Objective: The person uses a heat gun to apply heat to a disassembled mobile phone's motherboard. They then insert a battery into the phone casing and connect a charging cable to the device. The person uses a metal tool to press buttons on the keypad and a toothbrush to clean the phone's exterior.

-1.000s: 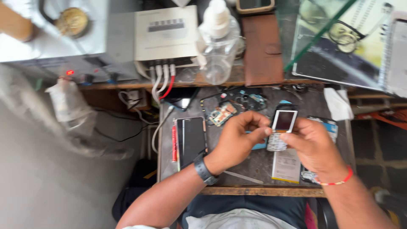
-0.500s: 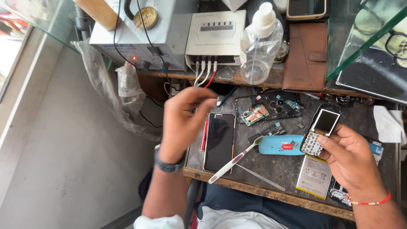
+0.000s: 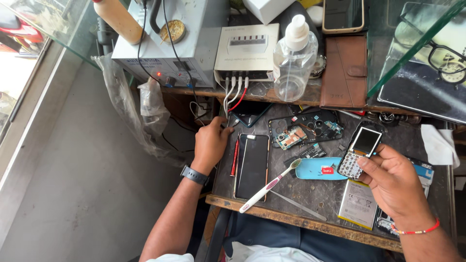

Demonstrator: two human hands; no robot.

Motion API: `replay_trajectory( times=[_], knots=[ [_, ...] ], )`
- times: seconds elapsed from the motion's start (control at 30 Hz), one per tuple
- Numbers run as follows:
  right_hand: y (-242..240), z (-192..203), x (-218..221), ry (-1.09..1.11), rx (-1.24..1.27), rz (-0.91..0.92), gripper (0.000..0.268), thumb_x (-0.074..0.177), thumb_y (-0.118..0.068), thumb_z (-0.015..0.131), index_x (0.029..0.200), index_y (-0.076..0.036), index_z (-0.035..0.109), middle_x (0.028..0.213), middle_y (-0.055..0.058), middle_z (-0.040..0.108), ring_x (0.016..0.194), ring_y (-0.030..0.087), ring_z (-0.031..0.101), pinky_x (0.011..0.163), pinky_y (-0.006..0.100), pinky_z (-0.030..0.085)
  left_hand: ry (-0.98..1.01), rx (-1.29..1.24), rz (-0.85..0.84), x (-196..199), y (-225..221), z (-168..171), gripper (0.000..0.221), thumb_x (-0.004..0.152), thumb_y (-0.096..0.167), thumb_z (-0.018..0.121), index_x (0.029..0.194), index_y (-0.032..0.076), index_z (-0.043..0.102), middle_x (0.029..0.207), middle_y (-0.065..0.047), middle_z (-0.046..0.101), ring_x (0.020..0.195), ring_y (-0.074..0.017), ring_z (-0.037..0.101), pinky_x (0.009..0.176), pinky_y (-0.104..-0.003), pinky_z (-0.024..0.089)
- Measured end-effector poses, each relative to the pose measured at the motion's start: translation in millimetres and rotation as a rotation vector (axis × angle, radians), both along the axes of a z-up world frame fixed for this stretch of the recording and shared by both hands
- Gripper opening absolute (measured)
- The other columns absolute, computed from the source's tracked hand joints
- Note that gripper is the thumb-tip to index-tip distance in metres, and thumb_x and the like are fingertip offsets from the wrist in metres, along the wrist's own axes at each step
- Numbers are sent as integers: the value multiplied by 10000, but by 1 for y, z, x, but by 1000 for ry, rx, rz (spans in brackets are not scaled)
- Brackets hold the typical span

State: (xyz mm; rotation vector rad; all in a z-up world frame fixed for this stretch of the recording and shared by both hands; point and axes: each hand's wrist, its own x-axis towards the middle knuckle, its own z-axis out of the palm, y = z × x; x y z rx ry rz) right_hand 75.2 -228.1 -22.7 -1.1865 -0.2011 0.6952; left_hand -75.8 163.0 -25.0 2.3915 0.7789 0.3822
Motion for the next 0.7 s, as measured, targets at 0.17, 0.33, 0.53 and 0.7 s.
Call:
replay_trajectory(
  times=[0.17, 0.33, 0.53, 0.7],
  knots=[
    [1, -1, -1, 3, 11, 14, 254, 990, -7, 591, 1241, 17, 614, 1066, 148, 729, 944, 216, 709, 873, 395, 576, -83, 237, -27, -12, -10, 5, 236, 908, 230, 725, 1101, 95, 727, 861, -123, 751, 759, -354, 713, 642, -457, 542],
    [1, -2, 0, -5, -13, 2, 265, 990, -9, 591, 1252, 22, 614, 1062, 149, 729, 940, 210, 705, 862, 393, 574, -120, 109, -19, -17, -10, 15, 262, 862, 228, 753, 1088, 97, 765, 888, -116, 754, 721, -293, 736, 629, -388, 567],
    [1, -3, -1, -16, -15, 1, 256, 989, -18, 606, 1241, 29, 620, 1051, 150, 731, 931, 205, 706, 855, 387, 576, -274, 84, -85, -24, 0, -5, 192, 896, 137, 735, 1061, 46, 769, 908, -134, 761, 758, -267, 742, 669, -341, 573],
    [2, -2, -1, -4, -14, -1, 250, 986, -29, 611, 1231, 24, 621, 1042, 148, 735, 923, 204, 709, 847, 388, 579, -292, -119, -1, -31, 0, -13, 242, 858, 120, 733, 1076, 15, 744, 849, -141, 755, 689, -220, 740, 623, -317, 560]
  ],
)
